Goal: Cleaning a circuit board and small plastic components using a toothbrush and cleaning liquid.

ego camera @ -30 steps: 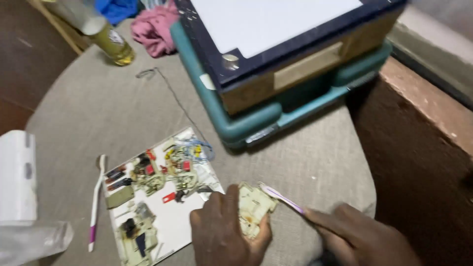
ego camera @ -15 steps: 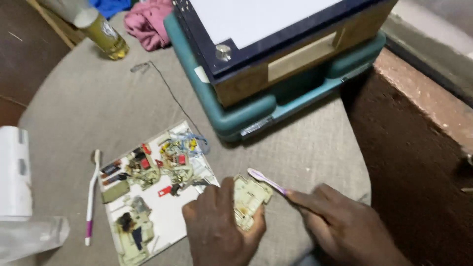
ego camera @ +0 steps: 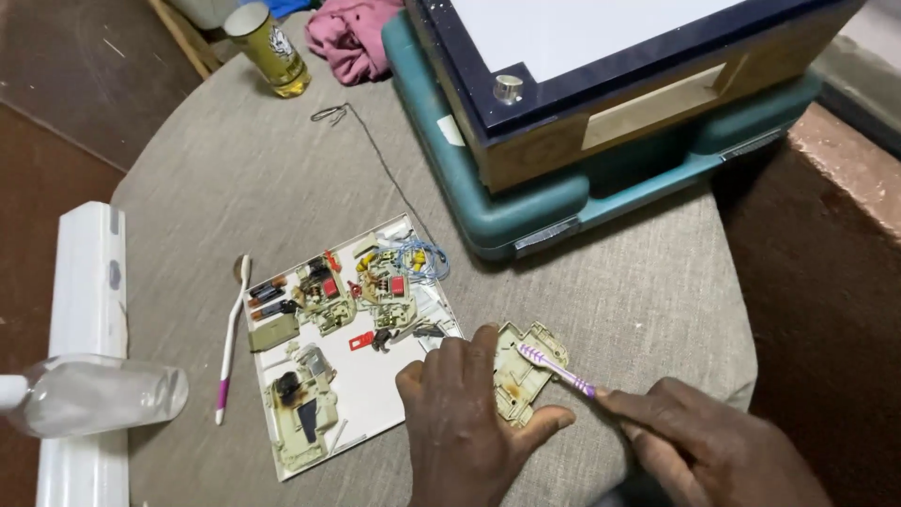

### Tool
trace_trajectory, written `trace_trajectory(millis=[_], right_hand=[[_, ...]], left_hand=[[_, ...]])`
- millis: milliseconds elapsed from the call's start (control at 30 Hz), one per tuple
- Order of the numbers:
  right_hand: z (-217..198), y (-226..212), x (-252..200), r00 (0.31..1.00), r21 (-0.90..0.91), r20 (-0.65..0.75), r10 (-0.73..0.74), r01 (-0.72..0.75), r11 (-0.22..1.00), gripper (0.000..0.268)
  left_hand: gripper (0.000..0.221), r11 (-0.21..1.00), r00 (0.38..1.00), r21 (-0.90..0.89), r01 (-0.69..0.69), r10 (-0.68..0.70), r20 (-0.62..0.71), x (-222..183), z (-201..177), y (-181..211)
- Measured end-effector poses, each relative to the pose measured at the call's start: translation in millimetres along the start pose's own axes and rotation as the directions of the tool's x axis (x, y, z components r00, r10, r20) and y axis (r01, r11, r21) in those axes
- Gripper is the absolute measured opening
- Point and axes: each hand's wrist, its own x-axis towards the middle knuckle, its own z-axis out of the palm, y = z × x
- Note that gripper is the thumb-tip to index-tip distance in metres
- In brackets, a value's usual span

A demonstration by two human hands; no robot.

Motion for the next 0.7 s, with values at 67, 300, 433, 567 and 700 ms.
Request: trace_trajectory(millis=[67, 300, 433, 567, 700], right_hand=[[-11, -5, 8, 0.997, 0.035, 0.007, 0.071, -0.071, 0.997, 0.052], [-15, 10, 5, 0.994, 0.139, -0.045, -0.098, 0.103, 0.985, 0.042], [-28, 18, 7, 0.962, 0.244, 0.068, -0.263, 0.239, 0.940, 0.037], [-48, 9, 25, 0.978, 0.150, 0.102, -0.183, 0.167, 0.975, 0.042], [-45, 2, 43, 0.958, 0.043, 0.221, -0.180, 0.175, 0.984, 0.039]], left_hand=[[0.103, 1.000, 1.000, 0.002, -0.006, 0.006, -0.008, -1, 2, -2], [0.102, 0.999, 0.999, -0.029, -0.020, 0.021, 0.033, -2, 0, -3], [0.103, 0.999, 0.998, -0.024, -0.032, 0.034, 0.052, -3, -2, -2], [0.105, 0.998, 0.992, -0.069, -0.009, 0.017, 0.127, 0, -4, -4], [0.106, 0.999, 0.991, -0.044, -0.021, 0.026, 0.130, 1, 0, -6]])
